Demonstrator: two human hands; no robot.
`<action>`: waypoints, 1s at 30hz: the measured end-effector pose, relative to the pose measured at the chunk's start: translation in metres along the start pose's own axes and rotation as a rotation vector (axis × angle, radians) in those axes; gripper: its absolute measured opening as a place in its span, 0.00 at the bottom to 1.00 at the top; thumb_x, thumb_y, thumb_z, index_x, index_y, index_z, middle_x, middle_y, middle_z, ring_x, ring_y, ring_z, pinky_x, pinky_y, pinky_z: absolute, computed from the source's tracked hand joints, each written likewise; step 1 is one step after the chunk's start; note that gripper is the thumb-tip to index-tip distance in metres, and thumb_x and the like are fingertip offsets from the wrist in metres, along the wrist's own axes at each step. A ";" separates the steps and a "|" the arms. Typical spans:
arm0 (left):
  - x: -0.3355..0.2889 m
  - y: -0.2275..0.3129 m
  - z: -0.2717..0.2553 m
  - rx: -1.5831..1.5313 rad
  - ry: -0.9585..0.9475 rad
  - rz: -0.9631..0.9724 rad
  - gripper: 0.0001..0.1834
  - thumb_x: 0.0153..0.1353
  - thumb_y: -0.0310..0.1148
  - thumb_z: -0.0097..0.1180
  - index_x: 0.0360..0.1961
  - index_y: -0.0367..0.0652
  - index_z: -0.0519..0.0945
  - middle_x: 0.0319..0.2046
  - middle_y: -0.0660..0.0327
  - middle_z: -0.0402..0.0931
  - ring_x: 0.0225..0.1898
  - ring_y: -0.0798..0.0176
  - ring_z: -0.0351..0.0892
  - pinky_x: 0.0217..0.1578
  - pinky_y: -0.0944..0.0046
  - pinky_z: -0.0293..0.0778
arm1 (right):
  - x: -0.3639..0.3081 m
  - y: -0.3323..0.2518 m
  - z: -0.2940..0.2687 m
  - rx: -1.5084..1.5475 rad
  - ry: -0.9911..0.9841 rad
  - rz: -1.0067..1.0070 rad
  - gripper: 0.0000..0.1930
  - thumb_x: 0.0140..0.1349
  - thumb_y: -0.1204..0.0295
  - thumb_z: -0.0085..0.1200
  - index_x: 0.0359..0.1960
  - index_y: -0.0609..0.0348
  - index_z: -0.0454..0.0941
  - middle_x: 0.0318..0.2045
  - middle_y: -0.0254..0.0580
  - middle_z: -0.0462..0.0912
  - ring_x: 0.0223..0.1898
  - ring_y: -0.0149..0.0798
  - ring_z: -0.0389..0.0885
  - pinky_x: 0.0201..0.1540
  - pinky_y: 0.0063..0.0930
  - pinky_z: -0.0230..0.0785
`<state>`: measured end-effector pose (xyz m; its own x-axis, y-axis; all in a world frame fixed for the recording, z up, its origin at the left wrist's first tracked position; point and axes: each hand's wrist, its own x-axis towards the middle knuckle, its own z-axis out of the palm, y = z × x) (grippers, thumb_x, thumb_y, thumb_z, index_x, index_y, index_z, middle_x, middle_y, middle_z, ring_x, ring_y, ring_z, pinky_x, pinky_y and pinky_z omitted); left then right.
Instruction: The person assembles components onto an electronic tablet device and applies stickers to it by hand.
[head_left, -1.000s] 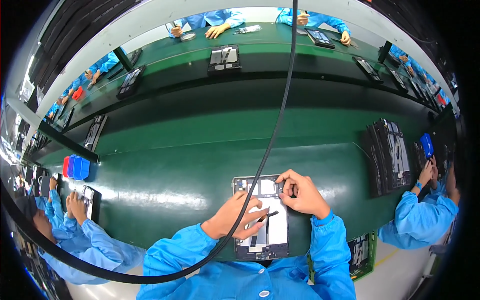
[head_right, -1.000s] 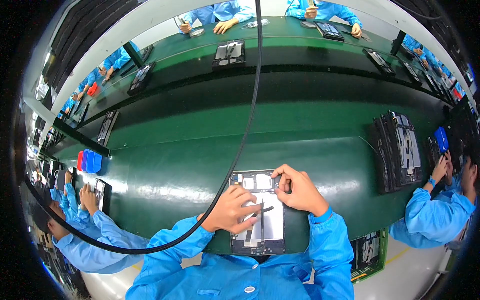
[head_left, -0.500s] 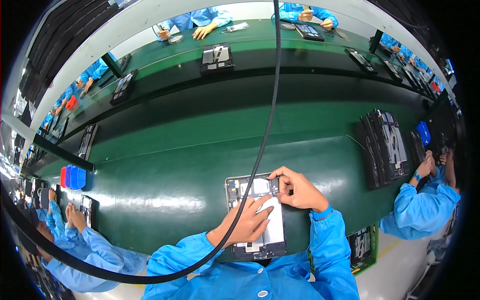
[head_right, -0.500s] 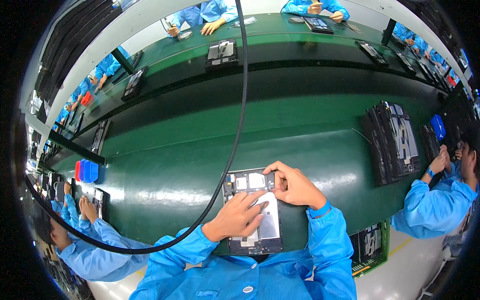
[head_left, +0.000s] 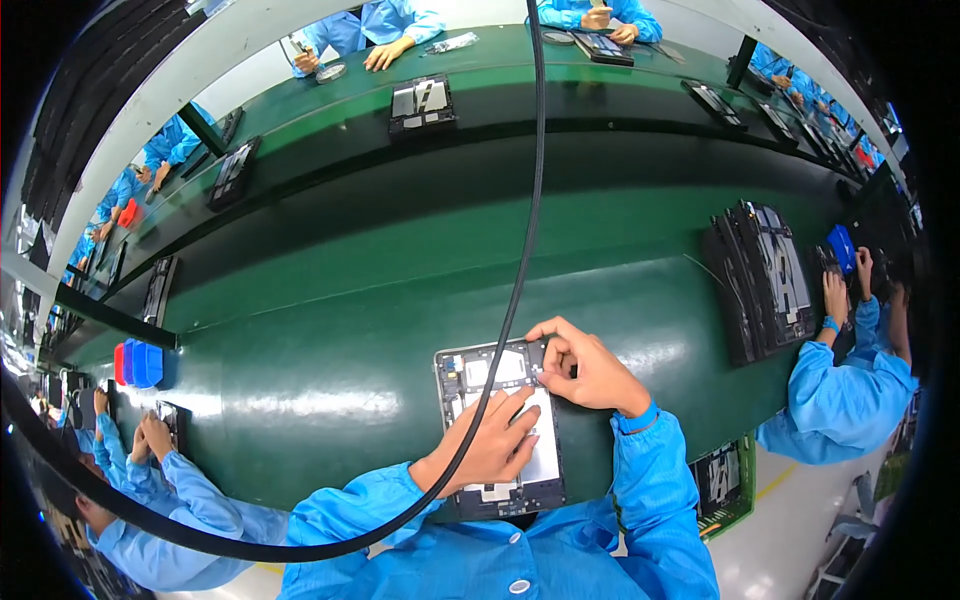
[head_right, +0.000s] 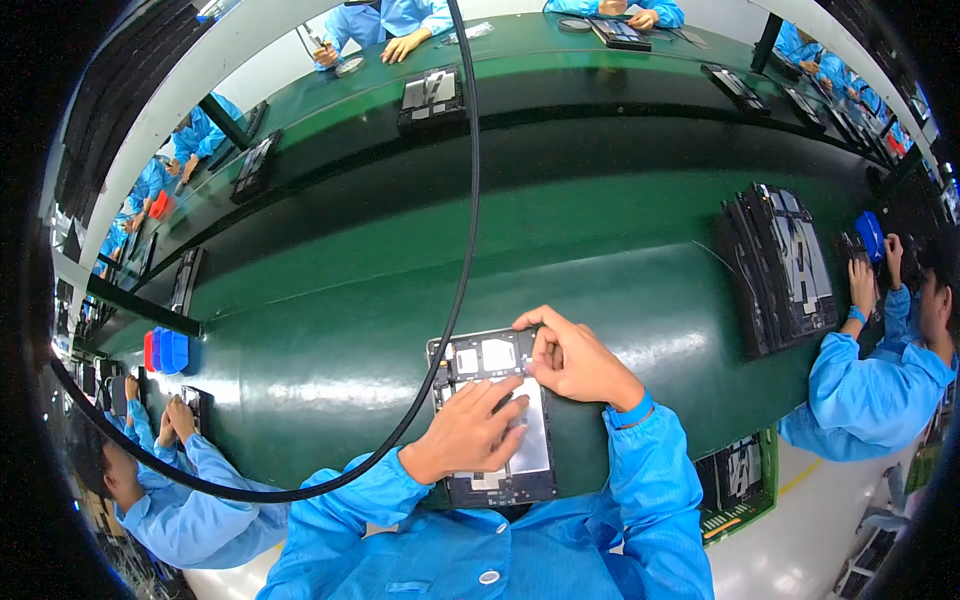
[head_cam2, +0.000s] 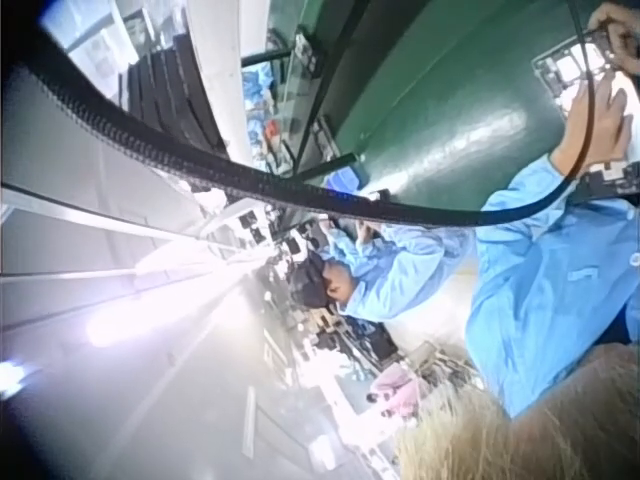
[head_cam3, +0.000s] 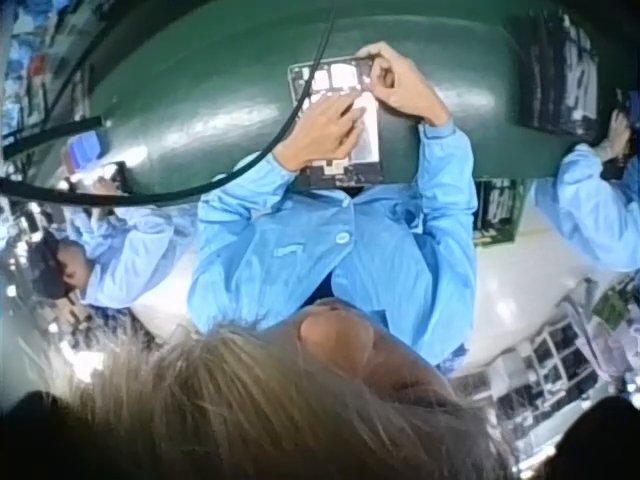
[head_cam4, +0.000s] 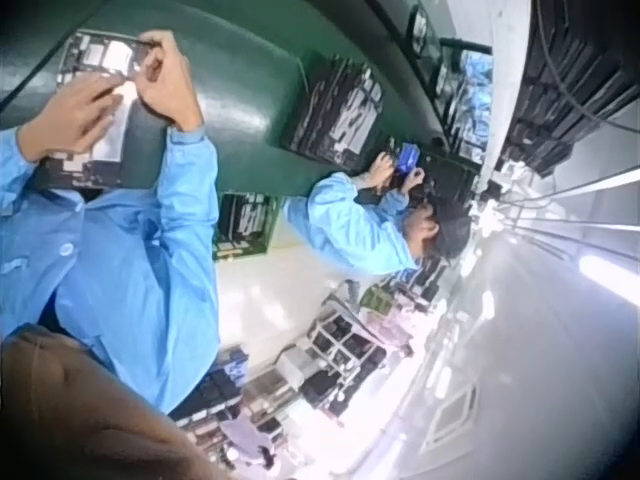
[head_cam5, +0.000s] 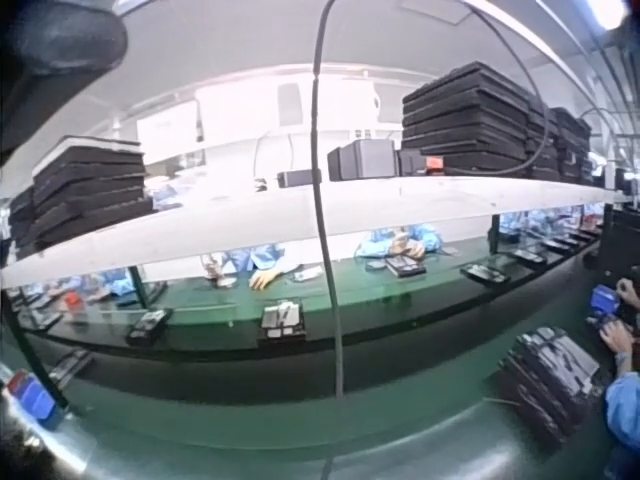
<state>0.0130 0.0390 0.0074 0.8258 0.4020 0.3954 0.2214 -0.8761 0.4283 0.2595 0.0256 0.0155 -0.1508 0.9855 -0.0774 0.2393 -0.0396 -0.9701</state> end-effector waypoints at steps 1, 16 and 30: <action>0.002 -0.001 0.000 -0.001 0.000 -0.001 0.20 0.63 0.36 0.68 0.54 0.39 0.84 0.60 0.46 0.79 0.41 0.46 0.82 0.45 0.50 0.78 | 0.000 -0.007 0.000 -0.002 0.026 0.036 0.28 0.63 0.81 0.68 0.65 0.57 0.76 0.27 0.32 0.82 0.28 0.24 0.73 0.31 0.26 0.65; 0.005 -0.007 0.007 0.090 0.083 0.014 0.17 0.57 0.31 0.68 0.49 0.41 0.85 0.54 0.54 0.84 0.42 0.52 0.81 0.41 0.54 0.77 | 0.023 0.018 0.023 0.133 0.214 -0.093 0.29 0.56 0.78 0.78 0.62 0.61 0.86 0.31 0.26 0.92 0.27 0.19 0.58 0.29 0.23 0.52; 0.006 -0.011 0.007 0.010 0.113 -0.014 0.14 0.57 0.28 0.67 0.46 0.40 0.84 0.53 0.55 0.85 0.40 0.52 0.81 0.40 0.53 0.78 | 0.003 0.024 0.003 -0.074 -0.073 -0.192 0.56 0.57 0.80 0.65 0.88 0.53 0.48 0.76 0.49 0.72 0.79 0.51 0.63 0.83 0.48 0.49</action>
<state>0.0190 0.0492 -0.0004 0.7588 0.4413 0.4790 0.2381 -0.8725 0.4267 0.2618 0.0274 -0.0092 -0.2692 0.9591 0.0877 0.2692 0.1624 -0.9493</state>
